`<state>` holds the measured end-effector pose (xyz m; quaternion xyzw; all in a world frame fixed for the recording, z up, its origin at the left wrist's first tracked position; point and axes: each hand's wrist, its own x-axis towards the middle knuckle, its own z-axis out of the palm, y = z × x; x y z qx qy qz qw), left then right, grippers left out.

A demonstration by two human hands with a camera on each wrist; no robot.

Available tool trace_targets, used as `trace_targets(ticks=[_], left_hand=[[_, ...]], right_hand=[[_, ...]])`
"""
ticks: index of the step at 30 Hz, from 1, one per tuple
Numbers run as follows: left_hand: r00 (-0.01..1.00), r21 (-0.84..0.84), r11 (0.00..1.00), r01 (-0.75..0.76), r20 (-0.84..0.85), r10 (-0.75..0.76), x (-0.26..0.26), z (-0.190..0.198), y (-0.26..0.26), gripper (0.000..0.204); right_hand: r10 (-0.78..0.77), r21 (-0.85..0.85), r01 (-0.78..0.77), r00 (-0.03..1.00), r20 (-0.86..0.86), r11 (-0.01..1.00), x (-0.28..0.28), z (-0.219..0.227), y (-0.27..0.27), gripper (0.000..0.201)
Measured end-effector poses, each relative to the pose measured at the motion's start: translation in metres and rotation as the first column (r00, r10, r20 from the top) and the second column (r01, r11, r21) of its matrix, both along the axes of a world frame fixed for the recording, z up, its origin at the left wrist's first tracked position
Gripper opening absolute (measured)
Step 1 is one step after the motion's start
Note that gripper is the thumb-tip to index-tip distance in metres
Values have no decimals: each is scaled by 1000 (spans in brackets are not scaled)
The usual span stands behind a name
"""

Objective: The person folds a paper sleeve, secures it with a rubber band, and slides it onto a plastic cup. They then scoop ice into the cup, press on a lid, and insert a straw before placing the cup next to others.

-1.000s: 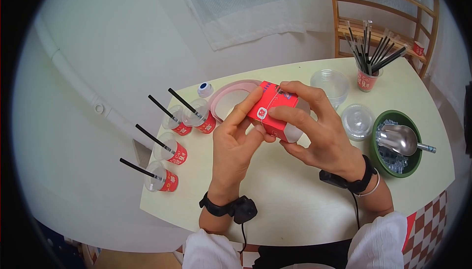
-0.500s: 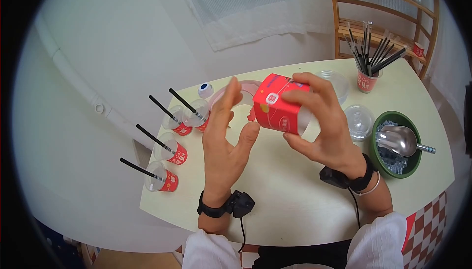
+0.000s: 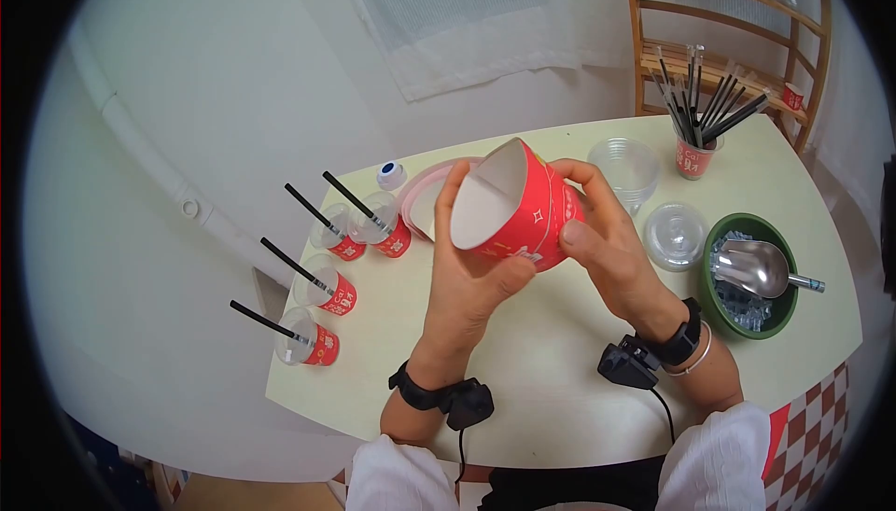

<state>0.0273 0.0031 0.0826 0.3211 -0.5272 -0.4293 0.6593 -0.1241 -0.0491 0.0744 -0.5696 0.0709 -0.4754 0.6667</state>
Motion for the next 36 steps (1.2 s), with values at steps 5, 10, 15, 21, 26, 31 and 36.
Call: trace_targets(ticks=[5,10,15,21,26,31,36], left_hand=[[984,13,1000,19,-178,-17,14,-1,0,88],[964,40,999,17,-264,-6,15,6,4,81],[971,79,997,-1,-237,19,16,2,3,84],[963,80,991,111,-254,-87,17,1,2,79],[953,131,984,119,-293,-76,19,-3,-2,74],[980,165,984,63,-199,-30,12,-1,-4,71],[993,117,993,-17,-111,30,12,-2,-8,75]], right_hand=[[-598,-527,433,778,-192,732,-11,-1,-23,33],[-975,-937,291,158,-154,195,-45,-14,-57,15],[-963,-951,151,22,-269,269,-52,-26,-66,8],[-962,-953,142,-24,-272,266,-51,-41,-84,3],[-981,-957,218,81,-177,191,-51,-33,-83,2],[-984,-848,527,117,135,-53,-50,-13,-75,4],[-880,-470,873,319,352,129,-56,17,-31,6]])
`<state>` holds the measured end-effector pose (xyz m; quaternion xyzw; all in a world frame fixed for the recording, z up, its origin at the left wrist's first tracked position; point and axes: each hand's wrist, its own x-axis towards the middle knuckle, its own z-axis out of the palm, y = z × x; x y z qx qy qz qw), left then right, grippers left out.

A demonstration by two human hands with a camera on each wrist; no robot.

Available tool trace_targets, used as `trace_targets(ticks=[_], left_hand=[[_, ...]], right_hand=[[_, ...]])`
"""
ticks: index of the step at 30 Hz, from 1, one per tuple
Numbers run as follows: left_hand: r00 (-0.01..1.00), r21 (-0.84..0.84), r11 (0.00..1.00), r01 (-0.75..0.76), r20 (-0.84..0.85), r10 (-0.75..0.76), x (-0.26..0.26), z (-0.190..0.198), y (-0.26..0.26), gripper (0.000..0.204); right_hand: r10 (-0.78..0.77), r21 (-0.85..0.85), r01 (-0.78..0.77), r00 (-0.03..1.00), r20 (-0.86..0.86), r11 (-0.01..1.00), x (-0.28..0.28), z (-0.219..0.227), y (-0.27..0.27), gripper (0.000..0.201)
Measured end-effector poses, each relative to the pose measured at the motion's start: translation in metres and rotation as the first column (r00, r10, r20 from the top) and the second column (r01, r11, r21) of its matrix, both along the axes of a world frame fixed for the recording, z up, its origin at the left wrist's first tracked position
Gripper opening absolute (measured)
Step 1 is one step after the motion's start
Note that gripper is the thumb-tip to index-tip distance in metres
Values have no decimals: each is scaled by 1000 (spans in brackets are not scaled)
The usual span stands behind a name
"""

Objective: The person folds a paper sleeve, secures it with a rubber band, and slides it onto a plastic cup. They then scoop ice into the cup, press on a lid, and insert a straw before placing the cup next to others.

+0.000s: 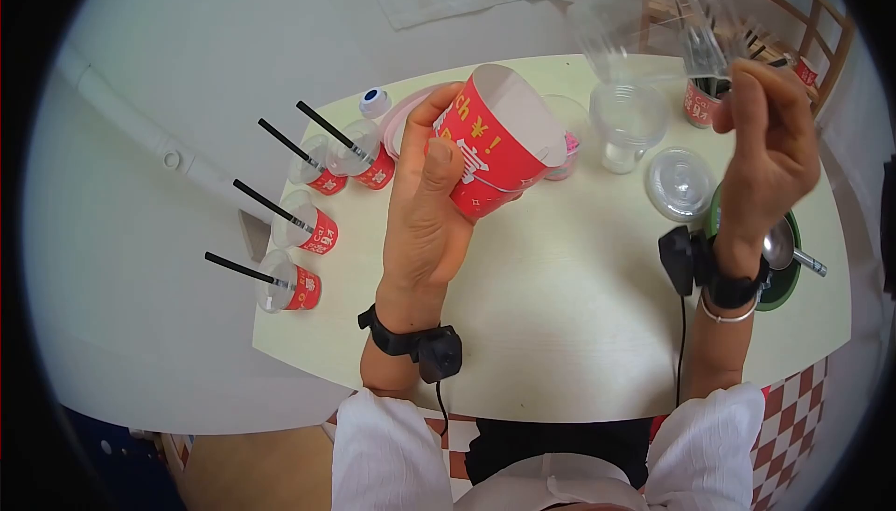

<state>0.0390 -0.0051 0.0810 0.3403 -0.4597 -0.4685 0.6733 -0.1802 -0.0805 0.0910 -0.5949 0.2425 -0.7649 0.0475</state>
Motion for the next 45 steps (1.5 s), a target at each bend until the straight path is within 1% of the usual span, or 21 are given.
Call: trace_targets(ticks=[1,4,7,10,12,13,16,17,20,21,24,28,29,32,33,35,38,39,41,42,45], left_hand=[[1000,-4,1000,-18,22,18,0,1,0,77],[997,-26,1000,-16,81,18,0,-1,-1,84],[997,-39,999,-8,76,11,-1,0,0,94],[983,-89,996,33,181,-17,-1,3,2,101],[986,-89,994,58,163,-43,0,8,5,94],[988,-87,993,76,141,-63,2,10,7,88],[987,-124,988,93,145,-74,3,10,10,79],[985,-143,985,93,158,-70,3,9,10,76],[984,-178,980,85,170,-54,-3,3,12,68],[983,-184,977,110,164,-79,-5,5,14,61],[986,-160,985,68,162,-42,-4,6,15,55],[985,-181,981,64,172,-33,0,1,11,43],[984,-184,981,61,174,-28,-1,0,11,42],[972,-213,976,52,234,-1,-3,-3,11,37],[965,-228,972,50,263,12,-3,-4,11,35],[979,-258,963,75,202,-22,-3,-4,10,35],[996,-241,968,61,85,-42,-7,-1,11,35],[998,-223,974,50,40,-42,-10,0,11,36],[994,-203,979,-22,103,44,-12,-1,11,38],[987,-194,979,-58,136,85,-12,-2,11,39],[993,-216,975,-44,95,66,-12,-5,11,32]], right_hand=[[110,24,-113,990,93,993,0,2,8,6],[248,49,-251,967,58,967,3,6,23,7],[311,92,-310,951,4,946,11,2,24,7],[398,213,-385,917,-18,898,16,3,28,6],[460,305,-424,887,-54,853,14,4,27,6],[424,276,-358,874,-236,892,9,1,21,22],[347,145,-321,910,-226,936,15,6,18,55],[417,370,-337,894,-163,866,20,8,23,104],[643,418,-583,766,-4,697,34,7,27,109],[661,460,-591,750,12,662,34,4,25,113],[676,480,-609,735,45,631,40,3,28,113],[603,440,-489,780,-166,753,42,-6,31,106],[606,287,-546,773,-189,787,46,-14,27,84],[573,226,-531,793,-210,817,54,-24,26,83],[572,270,-516,795,-202,813,54,-24,28,87],[569,356,-485,801,-187,799,54,-20,33,96],[583,358,-496,789,-194,791,49,-17,34,92],[562,287,-497,798,-218,819,51,-20,33,89],[513,139,-494,817,-264,859,59,-30,29,82],[502,128,-487,822,-269,864,61,-31,30,82],[490,83,-489,822,-290,868,69,-37,33,81]])
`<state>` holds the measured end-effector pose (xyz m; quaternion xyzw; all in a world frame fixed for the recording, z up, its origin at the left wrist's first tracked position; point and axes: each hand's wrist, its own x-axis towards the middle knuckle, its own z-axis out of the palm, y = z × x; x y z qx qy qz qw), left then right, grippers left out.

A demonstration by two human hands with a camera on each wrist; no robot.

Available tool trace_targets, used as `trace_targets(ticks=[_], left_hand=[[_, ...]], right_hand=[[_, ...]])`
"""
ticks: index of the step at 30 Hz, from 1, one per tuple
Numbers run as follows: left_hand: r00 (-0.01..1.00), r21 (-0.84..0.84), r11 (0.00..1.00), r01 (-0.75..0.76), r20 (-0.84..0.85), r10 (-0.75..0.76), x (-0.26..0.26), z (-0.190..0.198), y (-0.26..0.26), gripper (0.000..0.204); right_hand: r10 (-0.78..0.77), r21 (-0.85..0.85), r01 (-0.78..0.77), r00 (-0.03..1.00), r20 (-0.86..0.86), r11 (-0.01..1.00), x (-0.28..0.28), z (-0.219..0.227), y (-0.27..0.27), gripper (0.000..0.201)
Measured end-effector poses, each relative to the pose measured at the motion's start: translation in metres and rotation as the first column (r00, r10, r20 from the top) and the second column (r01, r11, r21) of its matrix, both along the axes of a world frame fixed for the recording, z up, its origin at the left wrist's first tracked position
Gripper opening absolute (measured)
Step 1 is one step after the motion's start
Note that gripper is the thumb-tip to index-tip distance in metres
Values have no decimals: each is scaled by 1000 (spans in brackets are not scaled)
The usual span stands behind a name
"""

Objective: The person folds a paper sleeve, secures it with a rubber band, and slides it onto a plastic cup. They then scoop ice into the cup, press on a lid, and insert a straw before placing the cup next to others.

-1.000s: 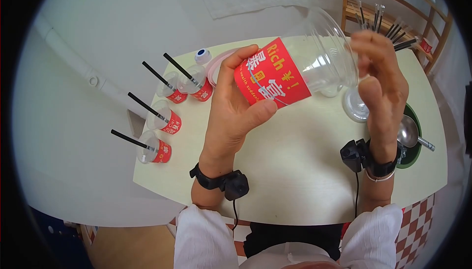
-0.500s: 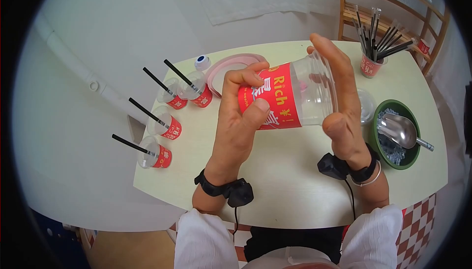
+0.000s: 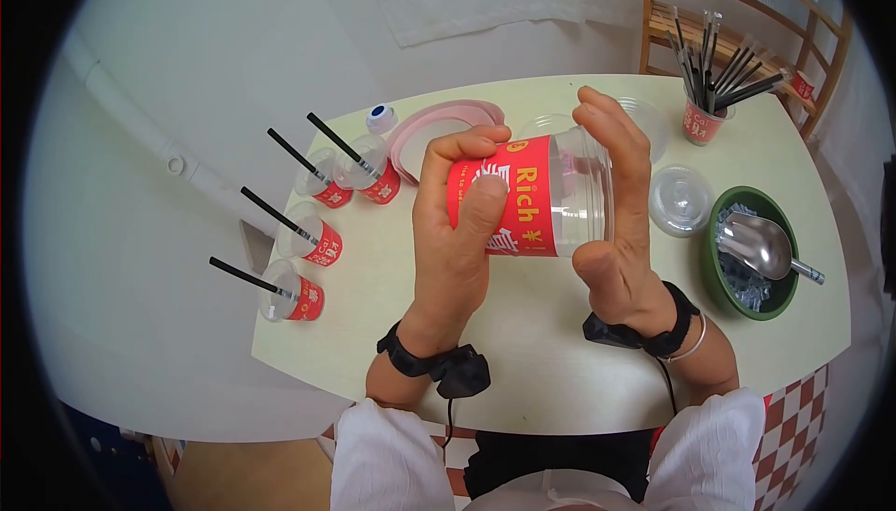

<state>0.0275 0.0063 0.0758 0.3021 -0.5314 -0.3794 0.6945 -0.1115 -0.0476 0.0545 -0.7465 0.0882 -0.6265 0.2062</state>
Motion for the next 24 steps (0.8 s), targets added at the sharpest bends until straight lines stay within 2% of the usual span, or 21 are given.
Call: trace_targets(ticks=[3,9,12,15,19,22,24], left_hand=[[997,-19,999,-42,64,43,2,0,1,29],[966,-28,986,-166,195,169,1,1,3,36],[995,29,997,-68,73,65,2,9,6,43],[991,-13,991,-130,17,131,2,4,0,46],[958,-76,973,-217,174,227,3,-2,-2,38],[960,-71,976,-208,176,217,1,0,1,37],[968,-28,987,-157,196,159,4,5,3,42]], right_hand=[[8,-7,-8,1000,16,1000,7,-7,0,83],[121,135,-128,991,58,983,9,-9,0,83],[178,253,-184,983,44,950,4,0,3,83],[198,233,-201,980,37,952,7,-1,5,83],[151,156,-153,988,25,976,12,-11,3,82],[112,116,-111,994,5,987,11,-9,4,80],[77,94,-78,997,10,992,8,-1,5,78]])
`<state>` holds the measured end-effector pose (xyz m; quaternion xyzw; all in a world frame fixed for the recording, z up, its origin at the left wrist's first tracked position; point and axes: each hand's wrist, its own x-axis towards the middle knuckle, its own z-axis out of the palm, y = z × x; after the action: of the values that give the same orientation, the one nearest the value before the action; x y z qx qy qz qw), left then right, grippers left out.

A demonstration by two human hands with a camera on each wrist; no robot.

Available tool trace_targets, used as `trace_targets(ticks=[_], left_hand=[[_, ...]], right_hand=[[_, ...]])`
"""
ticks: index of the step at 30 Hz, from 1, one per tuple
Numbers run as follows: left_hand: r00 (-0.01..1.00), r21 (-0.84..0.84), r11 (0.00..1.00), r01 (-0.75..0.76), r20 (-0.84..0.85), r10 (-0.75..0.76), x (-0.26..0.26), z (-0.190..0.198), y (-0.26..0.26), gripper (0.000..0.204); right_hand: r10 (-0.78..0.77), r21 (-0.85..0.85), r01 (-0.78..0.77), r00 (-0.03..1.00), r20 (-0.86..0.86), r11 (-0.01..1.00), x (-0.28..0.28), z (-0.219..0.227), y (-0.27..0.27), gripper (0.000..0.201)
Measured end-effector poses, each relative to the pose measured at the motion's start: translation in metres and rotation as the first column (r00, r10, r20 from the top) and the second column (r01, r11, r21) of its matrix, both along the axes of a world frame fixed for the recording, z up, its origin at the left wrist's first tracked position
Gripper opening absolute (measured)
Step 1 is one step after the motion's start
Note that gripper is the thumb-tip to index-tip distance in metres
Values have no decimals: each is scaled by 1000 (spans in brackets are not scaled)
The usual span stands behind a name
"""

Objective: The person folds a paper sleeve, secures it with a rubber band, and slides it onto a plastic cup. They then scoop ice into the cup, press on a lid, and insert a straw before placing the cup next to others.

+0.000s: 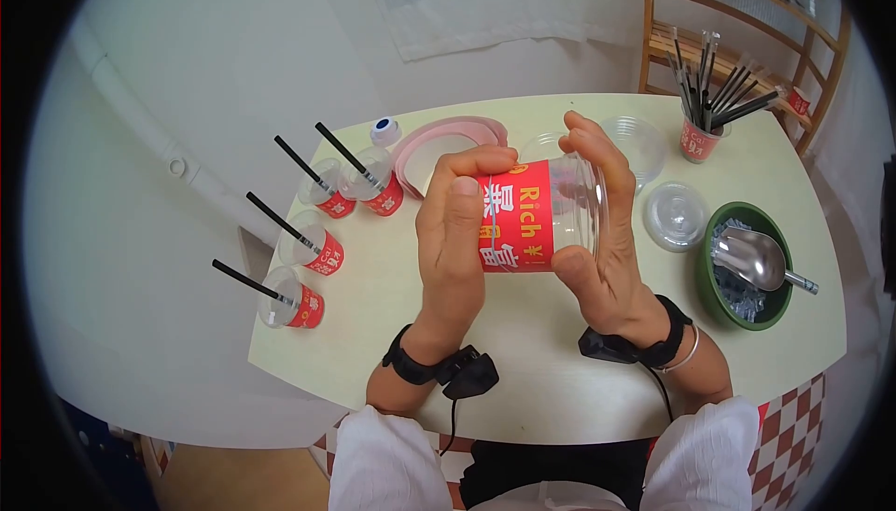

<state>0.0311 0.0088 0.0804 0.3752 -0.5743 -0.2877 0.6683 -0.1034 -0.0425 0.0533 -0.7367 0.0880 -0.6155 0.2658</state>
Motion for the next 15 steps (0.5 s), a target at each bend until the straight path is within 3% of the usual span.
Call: trace_targets(ticks=[1,2,4,6,7,9,11,12,15], left_hand=[[1000,22,999,30,5,-30,2,3,0,46],[982,9,999,39,183,-40,7,7,1,47],[855,-6,997,80,514,-66,20,16,2,58],[740,52,998,47,669,-70,21,20,9,71],[673,72,997,38,735,-79,17,21,11,78],[705,215,974,67,681,-199,6,17,13,89],[767,360,921,147,546,-336,-2,12,10,97],[807,374,916,146,491,-329,-8,10,12,107],[800,299,938,176,511,-313,-18,-1,10,111]], right_hand=[[-7,19,8,999,-51,1000,-6,6,0,76],[-18,40,23,994,-103,999,-16,15,-1,74],[-16,85,34,978,-206,996,-33,32,0,70],[15,141,30,952,-307,990,-47,44,4,67],[-48,49,71,926,-374,996,-50,45,8,67],[-190,-140,137,845,-499,981,-51,48,18,67],[-197,-140,143,817,-542,980,-53,49,29,69],[-192,-139,137,807,-558,981,-56,48,33,70],[-117,-108,68,818,-562,992,-73,53,41,80]])
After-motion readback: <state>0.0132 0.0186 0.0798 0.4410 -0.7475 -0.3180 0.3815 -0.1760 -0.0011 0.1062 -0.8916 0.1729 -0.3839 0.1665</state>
